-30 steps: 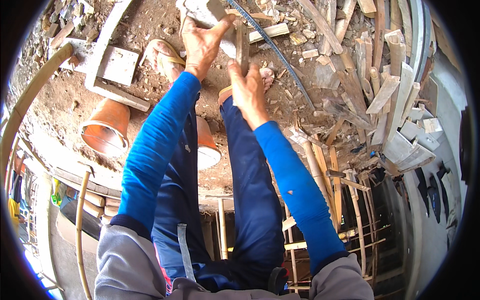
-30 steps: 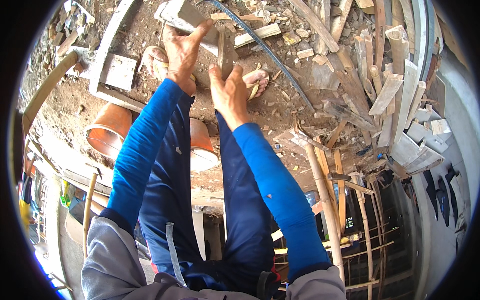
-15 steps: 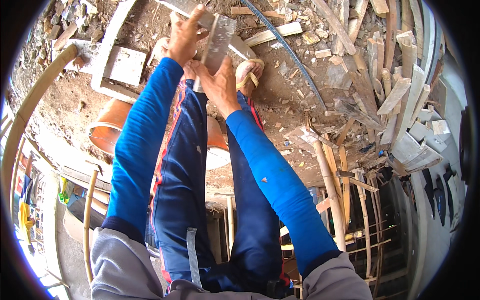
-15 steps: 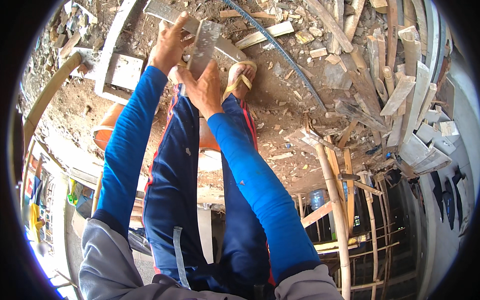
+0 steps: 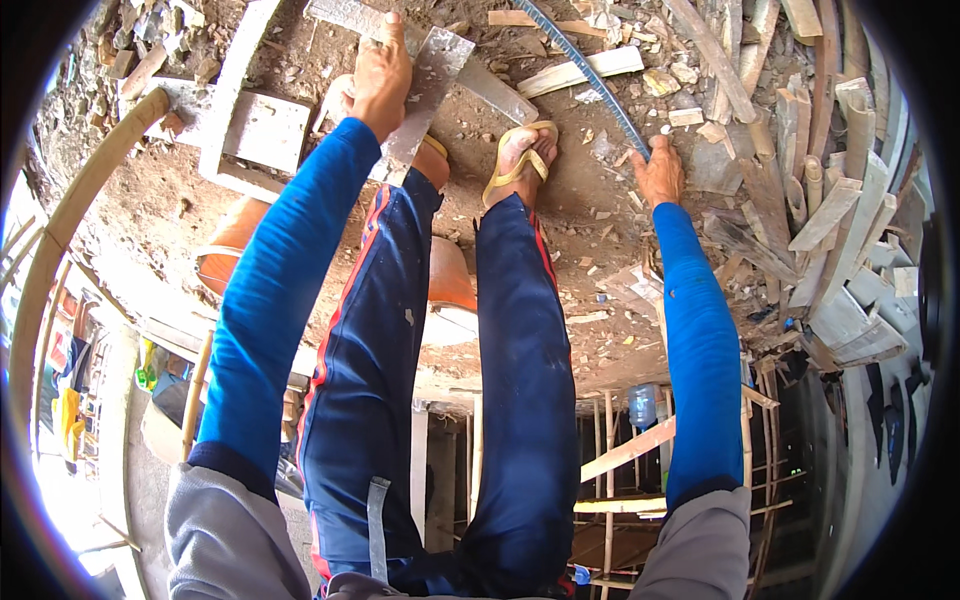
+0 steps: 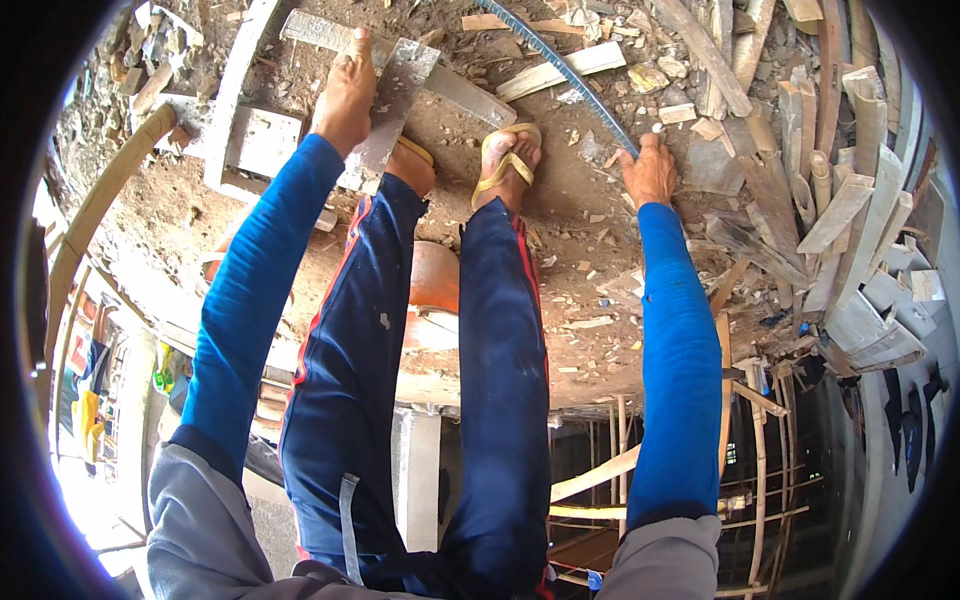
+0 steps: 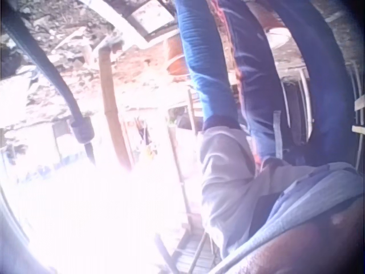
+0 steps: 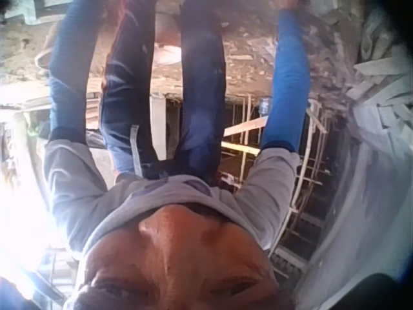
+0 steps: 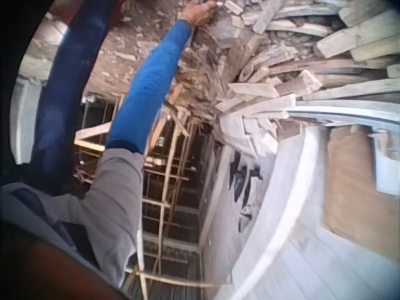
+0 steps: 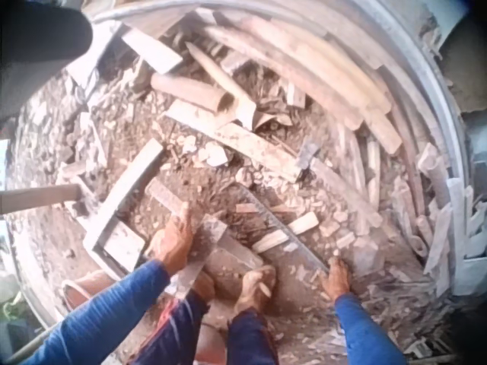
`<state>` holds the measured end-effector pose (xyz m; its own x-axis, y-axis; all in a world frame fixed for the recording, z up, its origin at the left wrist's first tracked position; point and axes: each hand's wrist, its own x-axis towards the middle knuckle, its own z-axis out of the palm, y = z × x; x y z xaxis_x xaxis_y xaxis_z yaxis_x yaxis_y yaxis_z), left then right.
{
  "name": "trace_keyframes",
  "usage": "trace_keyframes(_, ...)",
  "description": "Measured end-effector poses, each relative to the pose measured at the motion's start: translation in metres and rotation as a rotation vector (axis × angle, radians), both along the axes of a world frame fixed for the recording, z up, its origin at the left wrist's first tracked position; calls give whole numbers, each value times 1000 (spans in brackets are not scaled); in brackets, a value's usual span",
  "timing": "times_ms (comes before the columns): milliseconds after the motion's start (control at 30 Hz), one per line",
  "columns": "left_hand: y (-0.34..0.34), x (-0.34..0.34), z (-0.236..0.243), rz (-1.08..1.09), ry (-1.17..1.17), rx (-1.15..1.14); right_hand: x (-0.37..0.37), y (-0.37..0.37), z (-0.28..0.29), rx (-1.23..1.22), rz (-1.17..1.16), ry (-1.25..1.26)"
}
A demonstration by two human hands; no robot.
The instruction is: The person sits on the ground and uses a metal bar to break small pieces of wood. They repeatedly position the wood and strike it with the bar to split it into smaller fragments.
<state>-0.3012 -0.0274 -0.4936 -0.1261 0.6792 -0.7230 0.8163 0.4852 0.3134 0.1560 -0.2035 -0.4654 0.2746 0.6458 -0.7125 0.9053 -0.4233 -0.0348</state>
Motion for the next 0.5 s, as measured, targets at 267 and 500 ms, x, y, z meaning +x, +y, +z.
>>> trace_keyframes(267,19,16,41,98,-73,-42,2,-32,55,52,77,340)
trace_keyframes(500,1,8,74,-163,-93,35,-45,-39,299,-44,-111,474)
